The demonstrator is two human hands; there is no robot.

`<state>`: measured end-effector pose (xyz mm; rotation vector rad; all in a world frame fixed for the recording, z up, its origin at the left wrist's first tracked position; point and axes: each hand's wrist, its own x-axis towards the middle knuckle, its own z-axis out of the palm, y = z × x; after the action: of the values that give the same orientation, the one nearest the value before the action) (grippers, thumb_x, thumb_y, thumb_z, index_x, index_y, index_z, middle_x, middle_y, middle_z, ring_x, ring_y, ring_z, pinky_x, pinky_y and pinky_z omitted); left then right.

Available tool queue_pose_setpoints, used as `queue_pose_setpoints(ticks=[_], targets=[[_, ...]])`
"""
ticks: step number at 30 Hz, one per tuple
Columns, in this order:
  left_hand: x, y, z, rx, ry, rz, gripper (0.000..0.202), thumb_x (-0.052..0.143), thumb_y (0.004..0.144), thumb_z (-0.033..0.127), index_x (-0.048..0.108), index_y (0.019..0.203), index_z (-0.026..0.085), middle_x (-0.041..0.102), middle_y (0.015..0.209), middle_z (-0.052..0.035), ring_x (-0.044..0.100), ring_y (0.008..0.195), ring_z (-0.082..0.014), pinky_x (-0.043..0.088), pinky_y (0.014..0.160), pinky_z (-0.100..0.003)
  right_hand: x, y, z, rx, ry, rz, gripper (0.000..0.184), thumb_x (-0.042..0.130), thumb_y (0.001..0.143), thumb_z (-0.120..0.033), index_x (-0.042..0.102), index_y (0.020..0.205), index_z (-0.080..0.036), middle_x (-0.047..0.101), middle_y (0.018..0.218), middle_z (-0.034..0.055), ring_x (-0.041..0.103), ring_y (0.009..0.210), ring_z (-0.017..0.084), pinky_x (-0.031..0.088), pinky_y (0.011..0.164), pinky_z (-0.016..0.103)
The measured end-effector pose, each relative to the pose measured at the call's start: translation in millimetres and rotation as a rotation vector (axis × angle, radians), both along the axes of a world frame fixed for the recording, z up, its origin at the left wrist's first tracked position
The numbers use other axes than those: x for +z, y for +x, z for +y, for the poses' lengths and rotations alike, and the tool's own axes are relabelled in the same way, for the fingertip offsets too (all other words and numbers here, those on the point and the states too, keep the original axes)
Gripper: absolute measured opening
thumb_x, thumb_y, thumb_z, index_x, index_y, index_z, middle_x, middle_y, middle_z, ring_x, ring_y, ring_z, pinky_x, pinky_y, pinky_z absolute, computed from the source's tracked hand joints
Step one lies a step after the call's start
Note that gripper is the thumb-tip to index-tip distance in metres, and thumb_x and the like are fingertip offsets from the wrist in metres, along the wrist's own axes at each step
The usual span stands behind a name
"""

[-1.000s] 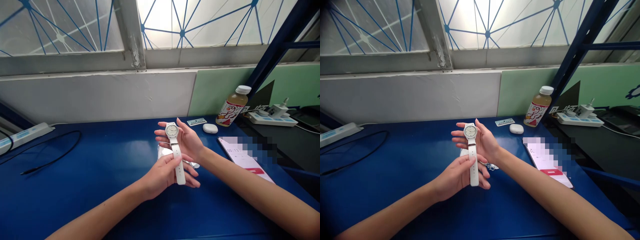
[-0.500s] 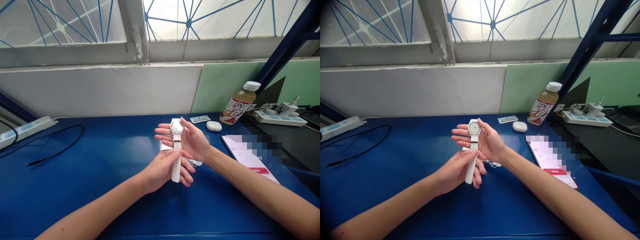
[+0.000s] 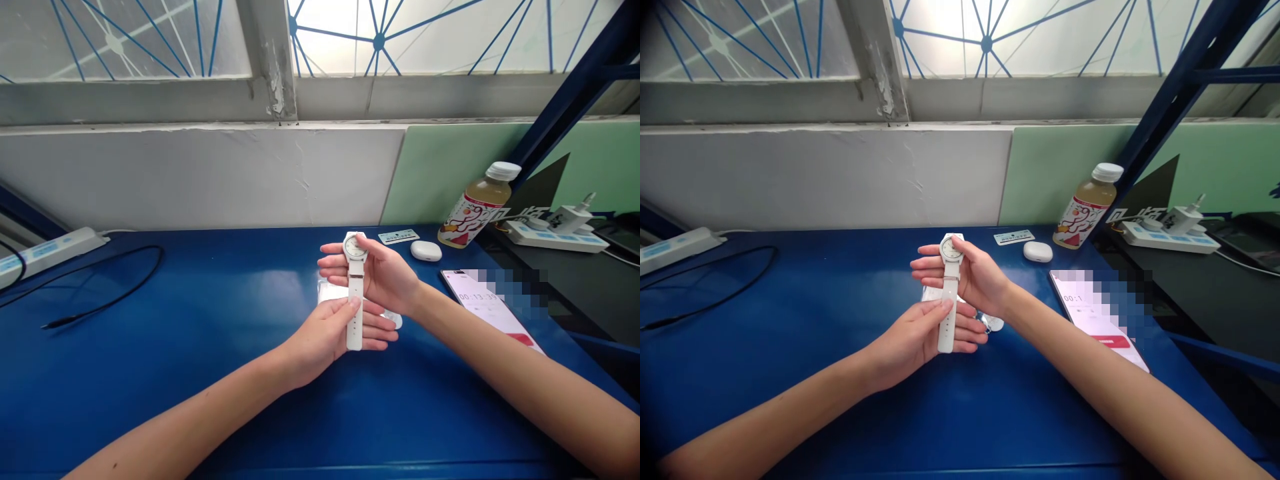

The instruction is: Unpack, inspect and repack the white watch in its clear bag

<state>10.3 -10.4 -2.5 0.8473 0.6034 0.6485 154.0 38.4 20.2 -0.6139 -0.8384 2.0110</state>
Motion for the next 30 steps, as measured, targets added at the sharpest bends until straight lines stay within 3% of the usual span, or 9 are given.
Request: queue_pose_setpoints(ticks=[3, 8, 17, 21, 25, 30], targets=[[1.2, -2, 3, -0.026, -0.038, -0.020, 0.031, 0.050, 0.100, 0.031, 0.067, 0.099, 0.004, 0.074, 0.097, -0.0202, 0.074, 0.090, -0.0258, 0.056, 0.084, -0.038, 1.6, 2, 3, -0.040, -0.024, -0.009, 0.050, 0.030, 0.103, -0.041, 0.068, 0.107, -0.008, 0.077, 0.093, 0.0126, 0.073, 0.089, 0.019, 0.054, 0.090, 0.032], [10.1, -5, 8, -0.058, -0.077, -0.051, 0.033, 0.047, 0.101, 0.031, 0.067, 0.100, 0.005, 0.073, 0.100, -0.0213, 0.073, 0.091, -0.0271, 0.056, 0.085, -0.039, 3.0, 5, 5, 0.049, -0.034, 0.017, 0.067, 0.019, 0.102, -0.052, 0.067, 0.111, -0.006, 0.076, 0.096, 0.0149, 0.073, 0.086, 0.021, 0.055, 0.087, 0.034], [9.6, -2, 7, -0.052, -0.129, -0.020, 0.037, 0.039, 0.104, 0.028, 0.066, 0.101, 0.004, 0.073, 0.102, -0.0218, 0.073, 0.093, -0.0281, 0.056, 0.086, -0.042, 0.0, 8, 6, 0.114, -0.011, 0.057, 0.072, 0.016, 0.100, -0.055, 0.067, 0.112, -0.005, 0.076, 0.101, 0.0153, 0.069, 0.100, 0.024, 0.042, 0.104, 0.038], [6.3, -1, 8, -0.035, -0.149, 0.028, 0.037, 0.038, 0.104, 0.028, 0.066, 0.100, 0.003, 0.073, 0.101, -0.0225, 0.074, 0.091, -0.0282, 0.056, 0.085, -0.041, -2.1, 10, 7, 0.143, 0.039, 0.068, 0.066, 0.016, 0.098, -0.046, 0.066, 0.116, -0.005, 0.075, 0.107, 0.0158, 0.068, 0.104, 0.025, 0.040, 0.106, 0.041], [6.2, -1, 9, -0.007, -0.122, 0.062, 0.037, 0.042, 0.103, 0.030, 0.066, 0.097, 0.003, 0.074, 0.096, -0.0220, 0.074, 0.087, -0.0272, 0.057, 0.083, -0.040, -2.1, 11, 6, 0.149, 0.050, 0.086, 0.060, 0.021, 0.094, -0.038, 0.065, 0.118, -0.006, 0.074, 0.107, 0.0153, 0.068, 0.101, 0.026, 0.045, 0.101, 0.042], [5.5, -2, 11, 0.043, -0.046, 0.028, 0.031, 0.050, 0.101, 0.032, 0.066, 0.099, 0.006, 0.073, 0.090, -0.0154, 0.073, 0.083, -0.0224, 0.057, 0.081, -0.036, 3.3, 10, 6, 0.024, 0.064, 0.117, 0.046, 0.037, 0.098, -0.039, 0.069, 0.111, -0.009, 0.074, 0.092, 0.0090, 0.068, 0.084, 0.017, 0.054, 0.083, 0.029]])
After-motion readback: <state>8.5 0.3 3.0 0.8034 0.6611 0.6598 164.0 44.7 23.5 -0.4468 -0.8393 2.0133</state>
